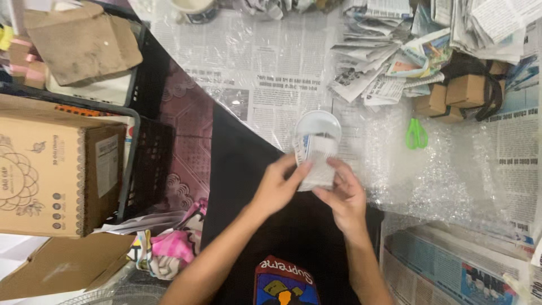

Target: The person wraps several small household items, including a mug, a glass, and a saucer, using pieces of newspaper. They fold the paper around each object to create a protective bundle and place the finished items on the table.

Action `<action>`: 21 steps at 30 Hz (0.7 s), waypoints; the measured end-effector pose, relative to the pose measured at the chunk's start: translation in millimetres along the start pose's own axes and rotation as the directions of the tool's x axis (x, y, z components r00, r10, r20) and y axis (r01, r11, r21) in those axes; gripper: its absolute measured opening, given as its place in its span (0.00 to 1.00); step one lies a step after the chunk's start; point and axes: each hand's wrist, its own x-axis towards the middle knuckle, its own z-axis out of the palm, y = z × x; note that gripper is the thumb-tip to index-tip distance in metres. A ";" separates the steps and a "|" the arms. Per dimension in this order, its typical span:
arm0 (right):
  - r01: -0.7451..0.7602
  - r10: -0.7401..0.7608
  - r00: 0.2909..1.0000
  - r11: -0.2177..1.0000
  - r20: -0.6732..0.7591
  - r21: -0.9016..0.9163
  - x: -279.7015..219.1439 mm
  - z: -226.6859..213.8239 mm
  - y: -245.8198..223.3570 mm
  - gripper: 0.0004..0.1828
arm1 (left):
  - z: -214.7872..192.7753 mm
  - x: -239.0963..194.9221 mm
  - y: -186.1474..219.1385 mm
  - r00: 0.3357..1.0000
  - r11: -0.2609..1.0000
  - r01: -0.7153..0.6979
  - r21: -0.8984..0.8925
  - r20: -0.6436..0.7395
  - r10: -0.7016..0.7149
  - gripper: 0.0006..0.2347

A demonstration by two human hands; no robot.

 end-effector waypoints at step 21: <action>0.162 -0.225 0.902 0.967 -0.368 -0.195 -17.2 -34.8 55.0 0.08 | -6.8 -23.4 -56.2 0.954 0.851 0.299 -0.431 0.160 -0.254 0.16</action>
